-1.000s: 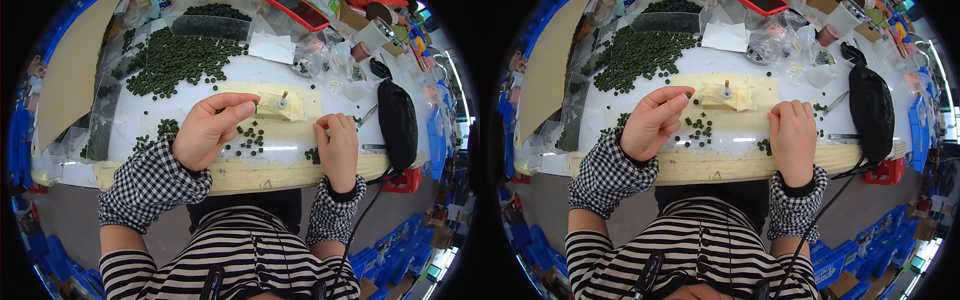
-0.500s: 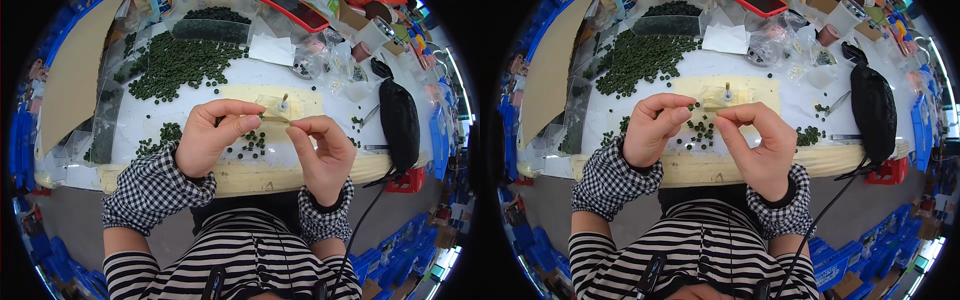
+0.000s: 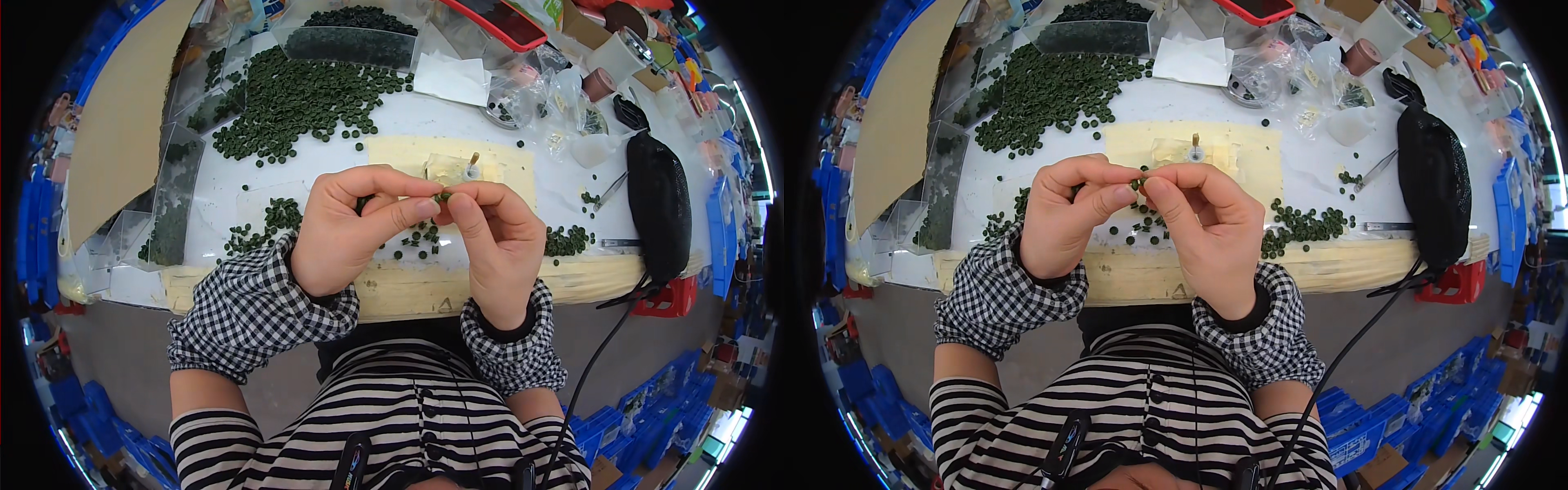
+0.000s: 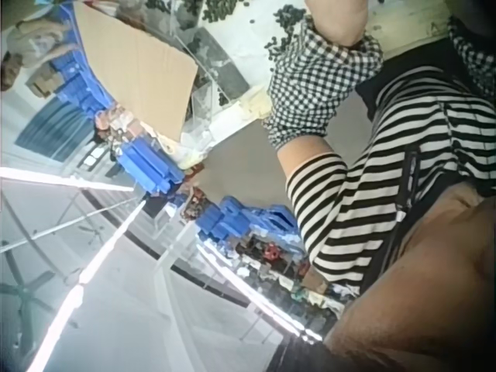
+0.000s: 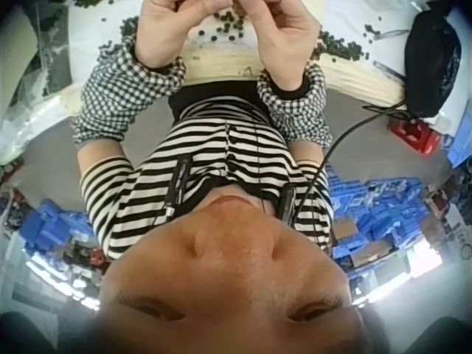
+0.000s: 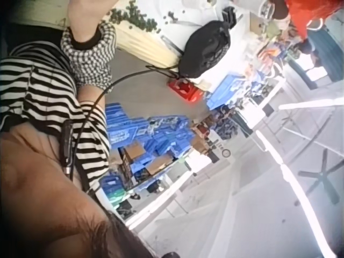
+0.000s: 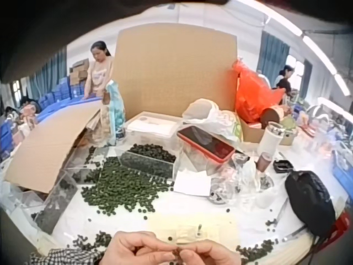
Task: Assembling small green plastic components at a factory workbench.
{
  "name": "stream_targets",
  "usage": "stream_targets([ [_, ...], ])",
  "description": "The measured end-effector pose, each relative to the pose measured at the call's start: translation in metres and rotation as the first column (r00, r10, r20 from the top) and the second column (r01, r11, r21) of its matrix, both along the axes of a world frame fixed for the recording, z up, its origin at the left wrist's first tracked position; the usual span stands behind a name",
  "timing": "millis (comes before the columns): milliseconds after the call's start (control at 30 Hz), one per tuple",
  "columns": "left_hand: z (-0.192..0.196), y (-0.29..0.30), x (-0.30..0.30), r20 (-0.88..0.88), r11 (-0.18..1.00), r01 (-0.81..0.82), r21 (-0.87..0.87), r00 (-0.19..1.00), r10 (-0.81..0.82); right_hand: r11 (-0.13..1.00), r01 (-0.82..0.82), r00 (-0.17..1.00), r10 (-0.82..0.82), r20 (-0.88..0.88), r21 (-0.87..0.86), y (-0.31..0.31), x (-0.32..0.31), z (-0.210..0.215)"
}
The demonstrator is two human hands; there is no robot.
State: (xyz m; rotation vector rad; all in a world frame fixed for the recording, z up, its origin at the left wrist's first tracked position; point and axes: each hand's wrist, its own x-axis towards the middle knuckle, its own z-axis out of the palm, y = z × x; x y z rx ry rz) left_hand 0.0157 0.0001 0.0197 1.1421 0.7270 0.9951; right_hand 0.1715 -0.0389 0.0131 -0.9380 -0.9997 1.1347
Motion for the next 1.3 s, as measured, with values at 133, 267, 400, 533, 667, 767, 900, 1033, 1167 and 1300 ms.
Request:
stream_targets([
  [133, 0.000, 0.000, -0.001, -0.013, 1.000, -0.016, 0.004, 1.000, 0.016, 1.000, 0.003, 0.999, -0.003, 0.039, 0.001, -0.001, -0.001, 0.001],
  [267, -0.001, 0.000, 0.000, -0.023, 0.999, -0.029, 0.039, 0.999, 0.030, 0.999, 0.038, 0.994, -0.042, 0.100, 0.036, -0.001, -0.001, -0.002],
  [400, -0.001, 0.000, 0.000, -0.027, 0.999, -0.021, 0.048, 0.999, 0.023, 0.994, 0.082, 0.984, -0.092, 0.152, 0.071, -0.002, -0.001, -0.005],
  [533, -0.001, -0.001, 0.000, -0.032, 0.999, -0.032, 0.030, 0.999, 0.033, 0.985, 0.122, 0.965, -0.146, 0.217, 0.122, -0.001, -0.003, -0.007],
  [667, -0.003, -0.001, 0.000, -0.043, 0.997, -0.053, 0.053, 0.998, 0.055, 0.964, 0.148, 0.941, -0.207, 0.267, 0.222, 0.000, -0.006, -0.008],
  [767, 0.000, 0.000, -0.001, -0.006, 1.000, -0.028, -0.007, 1.000, 0.028, 0.937, 0.161, 0.918, -0.257, 0.300, 0.309, 0.001, -0.005, -0.010],
  [900, -0.001, 0.000, -0.001, 0.084, 0.991, -0.012, -0.137, 0.996, 0.024, 0.895, 0.128, 0.865, -0.312, 0.394, 0.428, 0.003, -0.004, -0.010],
  [1033, -0.001, 0.001, -0.002, 0.023, 0.999, -0.036, -0.034, 0.999, 0.037, 0.894, 0.090, 0.864, -0.290, 0.412, 0.440, 0.005, -0.002, -0.010],
  [1167, 0.001, 0.003, -0.005, -0.180, 0.941, -0.053, 0.334, 0.977, 0.119, 0.916, 0.041, 0.895, -0.211, 0.392, 0.399, 0.004, 0.002, -0.008],
  [1300, 0.000, 0.004, -0.006, -0.160, 0.939, -0.026, 0.343, 0.983, 0.085, 0.911, -0.016, 0.872, -0.189, 0.451, 0.413, 0.003, 0.007, -0.007],
])
